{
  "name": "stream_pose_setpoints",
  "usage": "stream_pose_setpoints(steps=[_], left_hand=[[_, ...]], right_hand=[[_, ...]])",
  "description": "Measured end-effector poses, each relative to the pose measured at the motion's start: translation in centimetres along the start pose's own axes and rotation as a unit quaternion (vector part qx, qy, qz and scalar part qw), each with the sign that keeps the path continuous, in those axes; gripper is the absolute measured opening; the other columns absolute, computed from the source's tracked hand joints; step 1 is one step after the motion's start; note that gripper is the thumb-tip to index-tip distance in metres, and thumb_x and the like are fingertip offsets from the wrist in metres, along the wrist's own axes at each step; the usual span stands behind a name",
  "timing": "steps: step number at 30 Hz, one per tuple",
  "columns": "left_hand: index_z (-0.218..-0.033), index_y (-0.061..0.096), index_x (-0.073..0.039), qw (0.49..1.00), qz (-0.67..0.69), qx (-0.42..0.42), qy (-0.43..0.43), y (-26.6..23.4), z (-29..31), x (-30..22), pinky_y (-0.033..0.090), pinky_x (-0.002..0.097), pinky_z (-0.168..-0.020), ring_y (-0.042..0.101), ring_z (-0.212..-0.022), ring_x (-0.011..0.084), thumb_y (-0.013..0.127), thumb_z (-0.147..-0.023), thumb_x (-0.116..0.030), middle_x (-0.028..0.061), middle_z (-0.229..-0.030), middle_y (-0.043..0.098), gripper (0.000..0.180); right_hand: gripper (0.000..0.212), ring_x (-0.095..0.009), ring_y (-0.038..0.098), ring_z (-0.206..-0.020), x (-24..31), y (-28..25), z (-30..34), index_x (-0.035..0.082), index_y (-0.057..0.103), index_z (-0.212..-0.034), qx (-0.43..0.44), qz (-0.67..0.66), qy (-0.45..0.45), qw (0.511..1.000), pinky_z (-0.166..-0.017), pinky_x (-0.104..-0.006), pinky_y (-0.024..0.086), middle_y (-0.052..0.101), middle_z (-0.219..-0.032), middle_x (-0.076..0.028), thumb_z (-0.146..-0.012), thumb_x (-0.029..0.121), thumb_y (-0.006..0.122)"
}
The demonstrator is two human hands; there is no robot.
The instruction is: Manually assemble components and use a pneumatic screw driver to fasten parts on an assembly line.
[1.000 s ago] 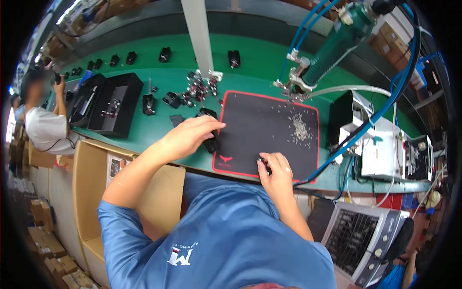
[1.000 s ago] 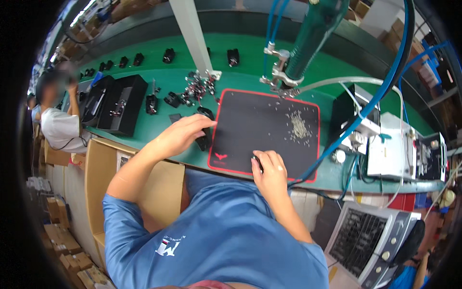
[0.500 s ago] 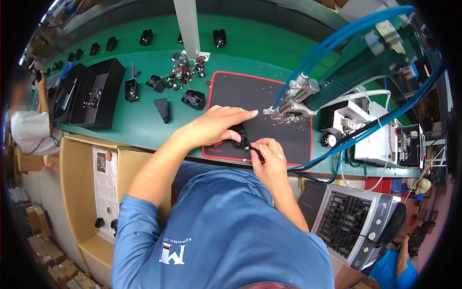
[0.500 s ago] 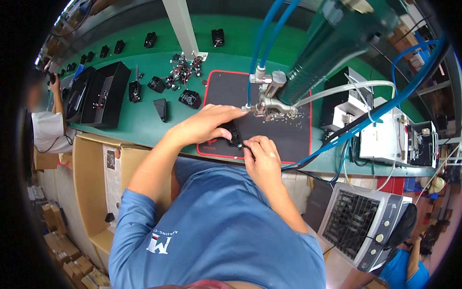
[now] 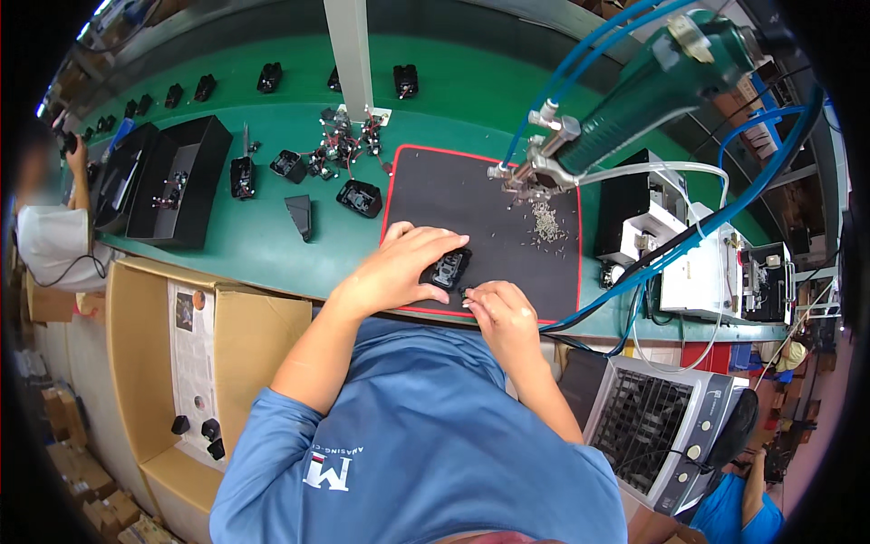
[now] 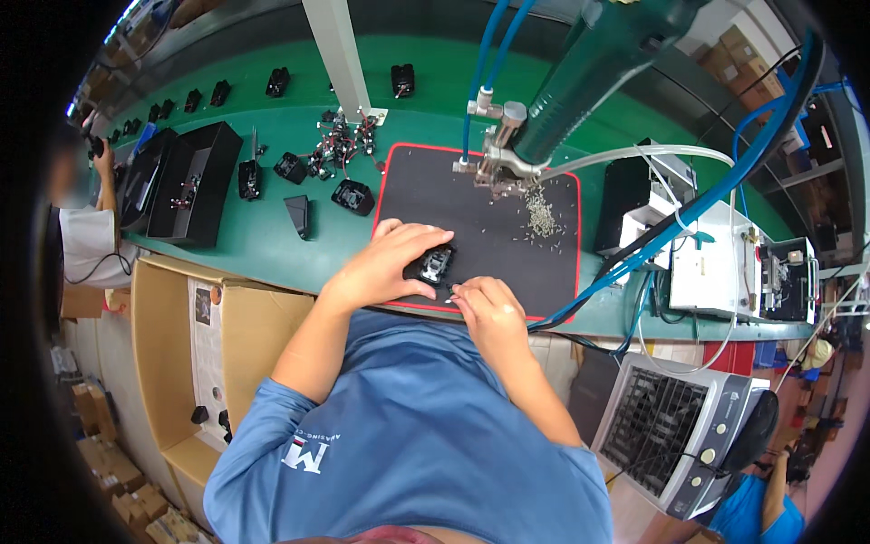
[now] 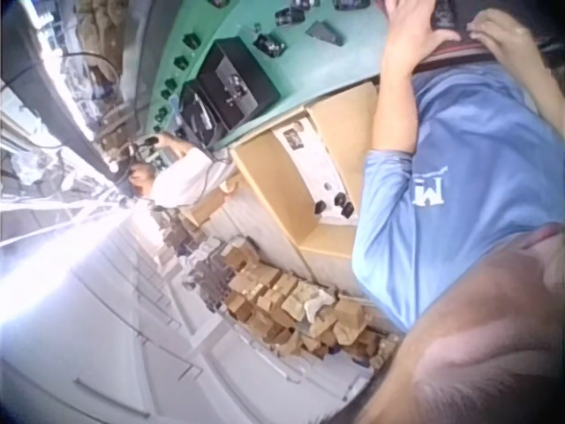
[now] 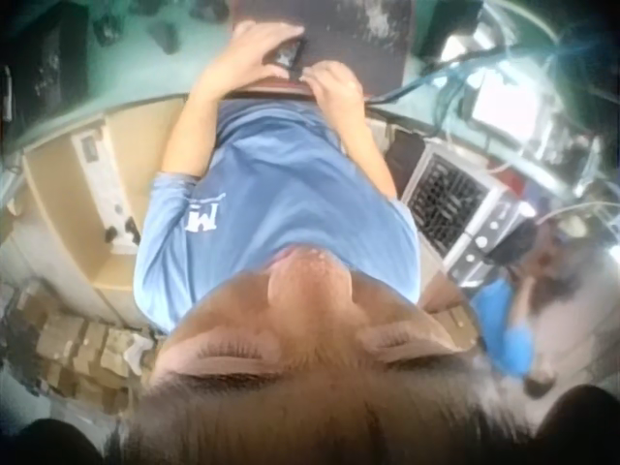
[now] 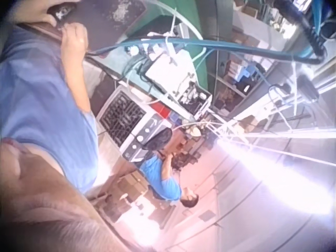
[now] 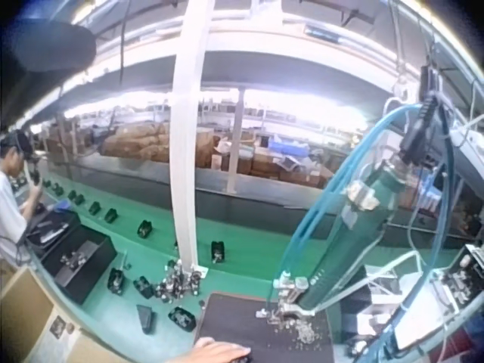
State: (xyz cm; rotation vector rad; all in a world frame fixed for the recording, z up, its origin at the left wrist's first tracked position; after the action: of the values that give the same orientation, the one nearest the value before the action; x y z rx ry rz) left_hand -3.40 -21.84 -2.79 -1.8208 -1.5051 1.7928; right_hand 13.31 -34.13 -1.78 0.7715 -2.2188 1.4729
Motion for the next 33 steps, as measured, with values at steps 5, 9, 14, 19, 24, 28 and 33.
stream_pose_setpoints(steps=[5,9,14,19,24,28,33], left_hand=[[-0.148,0.052,-0.007,0.998,-0.013,-0.06,0.0,1.2,-1.2,-0.6,0.036,0.0436,-0.107,0.056,-0.128,0.0302,0.089,-0.076,-0.035,0.0133,-0.137,0.059,0.086],[-0.149,0.051,-0.006,0.998,0.006,-0.059,0.03,1.2,-1.5,-0.8,0.038,0.0433,-0.104,0.056,-0.127,0.0311,0.089,-0.075,-0.035,0.014,-0.136,0.059,0.087],[-0.148,0.052,-0.007,0.997,0.014,-0.059,0.036,1.3,-1.1,-1.0,0.04,0.0432,-0.1,0.057,-0.125,0.0299,0.092,-0.068,-0.029,0.012,-0.133,0.06,0.092],[-0.144,0.056,-0.008,0.996,0.006,-0.08,0.032,1.4,-1.0,-0.9,0.039,0.0415,-0.097,0.058,-0.123,0.0278,0.094,-0.059,-0.023,0.0091,-0.13,0.061,0.094],[-0.143,0.056,-0.008,0.997,0.001,-0.076,0.031,1.4,-0.9,-1.0,0.039,0.0414,-0.098,0.058,-0.122,0.0274,0.093,-0.063,-0.021,0.0088,-0.13,0.061,0.089],[-0.142,0.057,-0.008,0.996,0.0,-0.078,0.038,1.3,-0.9,-1.0,0.039,0.0409,-0.098,0.059,-0.121,0.0274,0.091,-0.065,-0.02,0.0089,-0.13,0.061,0.085],[-0.143,0.056,-0.009,0.995,0.001,-0.093,0.047,1.6,-1.0,-0.7,0.039,0.0427,-0.098,0.058,-0.123,0.0283,0.095,-0.059,-0.018,0.0099,-0.132,0.061,0.093]], right_hand=[[0.016,-0.028,0.068,-0.086,-0.4,-0.9,-0.3,0.003,0.072,-0.096,0.013,0.012,-0.02,1.0,-0.073,-0.0376,0.057,0.069,-0.093,-0.008,-0.081,0.0,0.079],[0.017,-0.028,0.069,-0.084,-0.7,-2.1,-0.5,0.003,0.072,-0.096,-0.038,-0.057,0.043,0.997,-0.071,-0.037,0.057,0.07,-0.094,-0.009,-0.082,-0.004,0.077],[0.016,-0.025,0.071,-0.082,1.4,-0.7,-2.7,0.001,0.072,-0.094,-0.071,-0.044,0.013,0.996,-0.067,-0.0345,0.058,0.069,-0.098,-0.011,-0.081,-0.005,0.078],[0.019,-0.029,0.067,-0.085,1.9,-0.2,-2.9,0.002,0.07,-0.091,-0.093,0.007,0.004,0.996,-0.071,-0.0391,0.055,0.067,-0.095,-0.011,-0.076,-0.002,0.08],[0.014,-0.029,0.065,-0.086,2.0,-0.1,-2.6,0.002,0.071,-0.088,-0.062,0.008,0.051,0.997,-0.072,-0.0405,0.055,0.063,-0.095,-0.009,-0.077,-0.001,0.08],[0.012,-0.028,0.065,-0.084,2.4,0.3,-2.8,0.004,0.072,-0.088,-0.049,0.036,0.072,0.996,-0.071,-0.0405,0.055,0.063,-0.094,-0.008,-0.078,0.002,0.079],[0.008,-0.027,0.067,-0.066,1.8,1.5,-3.2,0.01,0.077,-0.093,0.017,0.127,0.145,0.981,-0.061,-0.0417,0.052,0.065,-0.079,-0.007,-0.086,0.015,0.075]])
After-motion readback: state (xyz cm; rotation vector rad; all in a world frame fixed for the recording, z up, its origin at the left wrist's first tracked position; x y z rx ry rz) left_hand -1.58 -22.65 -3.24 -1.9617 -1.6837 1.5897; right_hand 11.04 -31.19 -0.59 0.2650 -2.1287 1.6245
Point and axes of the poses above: each hand's wrist, its own z-axis away from the middle knuckle, its own y-axis out of the palm, x = y × z, the point moved 4 cm from there along -z, towards the middle knuckle
